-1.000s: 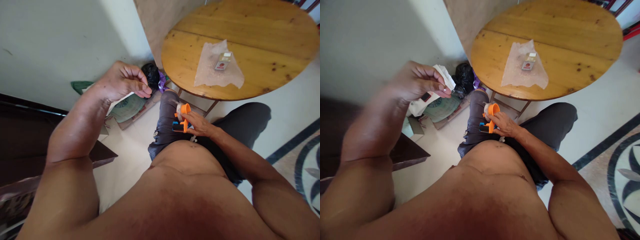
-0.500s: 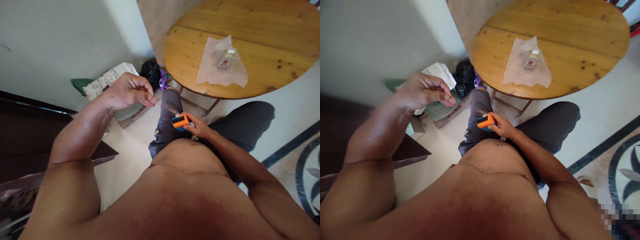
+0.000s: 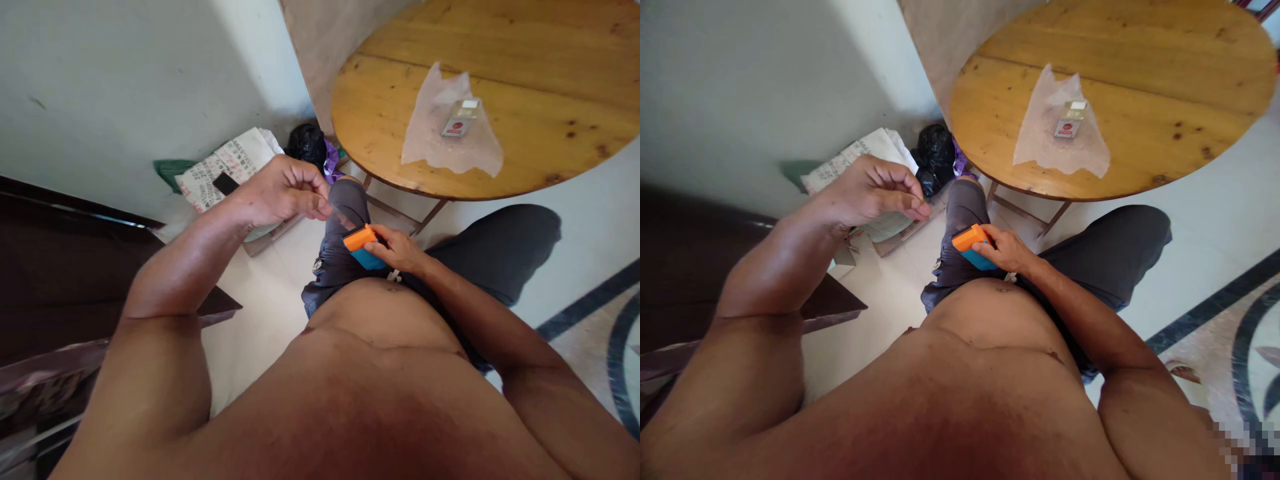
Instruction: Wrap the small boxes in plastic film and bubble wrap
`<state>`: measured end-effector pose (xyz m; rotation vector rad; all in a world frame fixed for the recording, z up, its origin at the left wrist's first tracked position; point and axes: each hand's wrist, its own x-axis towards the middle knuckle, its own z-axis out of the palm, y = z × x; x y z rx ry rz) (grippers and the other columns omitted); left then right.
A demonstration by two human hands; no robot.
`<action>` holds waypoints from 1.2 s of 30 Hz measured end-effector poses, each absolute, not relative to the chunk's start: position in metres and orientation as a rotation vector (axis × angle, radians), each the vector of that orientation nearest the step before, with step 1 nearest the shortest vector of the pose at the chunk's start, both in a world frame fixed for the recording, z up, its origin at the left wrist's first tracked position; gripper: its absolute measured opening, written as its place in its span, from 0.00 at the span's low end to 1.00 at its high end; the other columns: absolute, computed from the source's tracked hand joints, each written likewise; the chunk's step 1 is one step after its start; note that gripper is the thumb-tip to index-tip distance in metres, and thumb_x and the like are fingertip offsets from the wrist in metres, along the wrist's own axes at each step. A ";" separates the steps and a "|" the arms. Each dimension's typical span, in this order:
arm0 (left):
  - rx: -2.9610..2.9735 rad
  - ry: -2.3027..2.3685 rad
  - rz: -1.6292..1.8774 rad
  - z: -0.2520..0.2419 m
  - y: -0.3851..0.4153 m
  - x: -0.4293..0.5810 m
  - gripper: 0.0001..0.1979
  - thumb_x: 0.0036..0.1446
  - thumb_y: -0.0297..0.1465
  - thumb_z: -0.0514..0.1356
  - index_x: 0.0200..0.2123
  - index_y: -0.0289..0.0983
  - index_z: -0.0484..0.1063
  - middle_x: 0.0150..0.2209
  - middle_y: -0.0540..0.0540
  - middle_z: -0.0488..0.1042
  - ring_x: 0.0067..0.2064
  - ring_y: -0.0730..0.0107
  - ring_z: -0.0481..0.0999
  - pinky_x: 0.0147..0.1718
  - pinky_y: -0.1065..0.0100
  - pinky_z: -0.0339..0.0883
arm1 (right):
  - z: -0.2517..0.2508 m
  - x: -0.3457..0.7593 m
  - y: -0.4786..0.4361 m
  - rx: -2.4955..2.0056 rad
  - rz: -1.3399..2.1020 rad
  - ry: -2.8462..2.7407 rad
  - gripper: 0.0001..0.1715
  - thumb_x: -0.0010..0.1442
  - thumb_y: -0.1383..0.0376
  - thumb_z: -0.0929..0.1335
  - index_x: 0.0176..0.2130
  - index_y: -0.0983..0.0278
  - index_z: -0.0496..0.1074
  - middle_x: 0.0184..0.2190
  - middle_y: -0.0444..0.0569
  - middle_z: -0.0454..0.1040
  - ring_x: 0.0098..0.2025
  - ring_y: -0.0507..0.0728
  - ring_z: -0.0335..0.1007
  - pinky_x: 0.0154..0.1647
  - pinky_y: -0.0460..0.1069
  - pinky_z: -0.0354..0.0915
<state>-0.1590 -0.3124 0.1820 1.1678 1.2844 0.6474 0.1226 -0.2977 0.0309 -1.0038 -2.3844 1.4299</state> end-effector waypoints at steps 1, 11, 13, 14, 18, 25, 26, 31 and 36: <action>1.165 1.286 0.644 0.182 -0.313 -0.158 0.06 0.52 0.24 0.68 0.32 0.28 0.75 0.29 0.42 0.81 0.32 0.66 0.82 0.34 0.66 0.78 | 0.032 0.122 -0.298 -1.013 1.454 -2.384 0.31 0.63 0.45 0.64 0.53 0.64 0.72 0.32 0.48 0.76 0.32 0.56 0.69 0.34 0.50 0.62; 1.238 1.271 0.716 0.174 -0.314 -0.154 0.05 0.50 0.26 0.70 0.29 0.32 0.77 0.26 0.48 0.80 0.30 0.67 0.82 0.32 0.70 0.76 | 0.034 0.123 -0.303 -1.051 1.537 -2.334 0.31 0.62 0.45 0.66 0.54 0.64 0.71 0.34 0.49 0.76 0.33 0.57 0.71 0.35 0.51 0.64; 1.263 1.257 0.735 0.178 -0.314 -0.154 0.04 0.51 0.25 0.69 0.30 0.31 0.77 0.27 0.47 0.80 0.29 0.68 0.81 0.31 0.71 0.75 | 0.032 0.124 -0.304 -1.025 1.530 -2.311 0.31 0.62 0.46 0.67 0.55 0.63 0.70 0.36 0.49 0.77 0.35 0.58 0.72 0.37 0.52 0.66; 1.279 1.244 0.748 0.181 -0.314 -0.154 0.04 0.51 0.25 0.69 0.30 0.30 0.77 0.27 0.47 0.80 0.29 0.69 0.81 0.31 0.71 0.75 | 0.031 0.124 -0.305 -0.996 1.529 -2.299 0.31 0.61 0.47 0.67 0.56 0.63 0.69 0.38 0.49 0.77 0.36 0.58 0.73 0.39 0.53 0.67; 1.402 1.222 0.840 0.199 -0.319 -0.154 0.04 0.54 0.25 0.69 0.32 0.29 0.78 0.30 0.45 0.82 0.31 0.70 0.81 0.33 0.72 0.75 | 0.022 0.123 -0.303 -0.855 1.404 -2.276 0.36 0.56 0.51 0.72 0.59 0.61 0.65 0.49 0.53 0.76 0.45 0.63 0.74 0.47 0.57 0.69; 1.622 1.247 0.847 0.214 -0.333 -0.160 0.04 0.56 0.28 0.68 0.34 0.32 0.79 0.31 0.47 0.82 0.32 0.73 0.81 0.30 0.75 0.70 | 0.007 0.114 -0.294 -0.693 1.095 -2.319 0.32 0.58 0.52 0.71 0.58 0.59 0.64 0.52 0.56 0.72 0.52 0.66 0.71 0.54 0.62 0.67; 1.628 1.246 0.865 0.215 -0.334 -0.162 0.04 0.57 0.28 0.68 0.34 0.31 0.79 0.32 0.46 0.82 0.33 0.73 0.81 0.30 0.75 0.70 | 0.006 0.113 -0.294 -0.679 1.063 -2.332 0.32 0.58 0.52 0.71 0.57 0.59 0.64 0.51 0.56 0.72 0.52 0.66 0.71 0.53 0.62 0.67; 1.662 1.242 0.895 0.210 -0.334 -0.169 0.04 0.57 0.27 0.68 0.35 0.31 0.79 0.33 0.46 0.82 0.32 0.76 0.80 0.29 0.78 0.69 | 0.001 0.114 -0.300 -0.583 1.054 -2.447 0.37 0.56 0.52 0.73 0.60 0.61 0.62 0.53 0.58 0.70 0.54 0.68 0.69 0.53 0.63 0.69; 1.615 1.243 0.944 0.208 -0.336 -0.171 0.04 0.55 0.27 0.69 0.34 0.32 0.79 0.32 0.48 0.82 0.32 0.72 0.82 0.30 0.75 0.72 | 0.006 0.117 -0.299 -0.538 1.056 -2.485 0.41 0.57 0.48 0.73 0.62 0.60 0.60 0.54 0.58 0.69 0.55 0.68 0.68 0.53 0.63 0.69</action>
